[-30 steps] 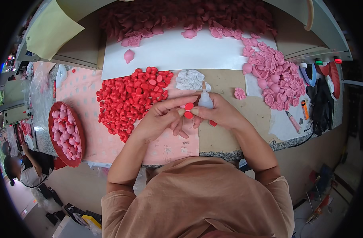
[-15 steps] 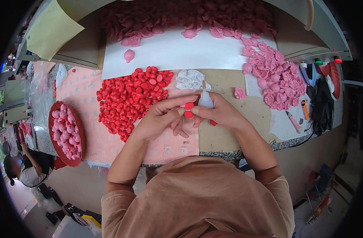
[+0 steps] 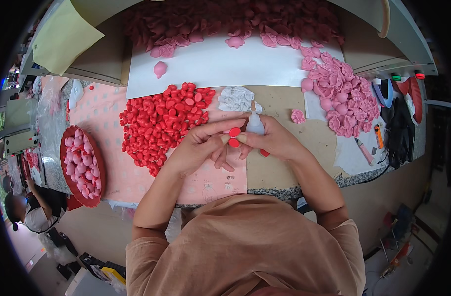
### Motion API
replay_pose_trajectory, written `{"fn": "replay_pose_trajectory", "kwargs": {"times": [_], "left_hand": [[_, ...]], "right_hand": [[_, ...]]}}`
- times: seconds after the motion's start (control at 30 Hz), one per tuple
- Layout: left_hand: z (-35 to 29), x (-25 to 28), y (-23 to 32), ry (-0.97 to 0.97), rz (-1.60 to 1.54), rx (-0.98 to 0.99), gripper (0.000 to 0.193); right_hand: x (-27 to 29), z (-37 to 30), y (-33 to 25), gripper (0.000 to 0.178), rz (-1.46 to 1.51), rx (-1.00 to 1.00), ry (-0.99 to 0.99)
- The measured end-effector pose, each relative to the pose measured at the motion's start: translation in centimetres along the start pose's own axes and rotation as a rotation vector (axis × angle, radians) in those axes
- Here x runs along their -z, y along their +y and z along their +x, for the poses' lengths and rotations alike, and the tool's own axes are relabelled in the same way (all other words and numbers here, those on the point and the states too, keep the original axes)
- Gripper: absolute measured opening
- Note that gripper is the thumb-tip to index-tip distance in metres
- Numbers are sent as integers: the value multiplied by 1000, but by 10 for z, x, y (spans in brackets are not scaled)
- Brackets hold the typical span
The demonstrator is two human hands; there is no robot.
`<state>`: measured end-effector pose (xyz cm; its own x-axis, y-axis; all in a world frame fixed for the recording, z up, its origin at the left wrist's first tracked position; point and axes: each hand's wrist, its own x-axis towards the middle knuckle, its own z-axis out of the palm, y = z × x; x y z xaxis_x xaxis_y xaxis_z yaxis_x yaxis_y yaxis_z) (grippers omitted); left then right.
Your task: Gluing small pink components onto a white base to assemble toys at a factory workbench.
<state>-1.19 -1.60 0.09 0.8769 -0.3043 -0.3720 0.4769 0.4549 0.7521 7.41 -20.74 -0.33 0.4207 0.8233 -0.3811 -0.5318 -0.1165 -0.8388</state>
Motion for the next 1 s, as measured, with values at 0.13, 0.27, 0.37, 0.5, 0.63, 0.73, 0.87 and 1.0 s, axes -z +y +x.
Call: {"fn": "replay_pose_trajectory", "kwargs": {"times": [0.13,0.27,0.37,0.5,0.63,0.73,0.87,1.0], "left_hand": [[0,0,0,-2,1,0,38],[-1,-1,1,5,2,2,38],[-1,-3,3,6,1,13,38],[-1,-2,5,-5,-18,40,44],[-2,-2,5,1,-15,42,43],[-2,-1,4,-4,-12,36,44],[-2,-1,4,-14,-17,26,44],[-1,-2,4,-10,-16,37,44]], "right_hand": [[0,0,0,35,9,-2,4],[-1,0,-1,35,11,-1,-5],[-1,0,-1,35,0,-3,-2],[-1,-1,-2,34,-12,-8,12],[-2,0,-3,34,16,13,-1],[-2,-1,-3,33,2,6,-5],[-2,-1,-3,33,3,14,-4],[-1,0,0,33,29,23,-16]]}}
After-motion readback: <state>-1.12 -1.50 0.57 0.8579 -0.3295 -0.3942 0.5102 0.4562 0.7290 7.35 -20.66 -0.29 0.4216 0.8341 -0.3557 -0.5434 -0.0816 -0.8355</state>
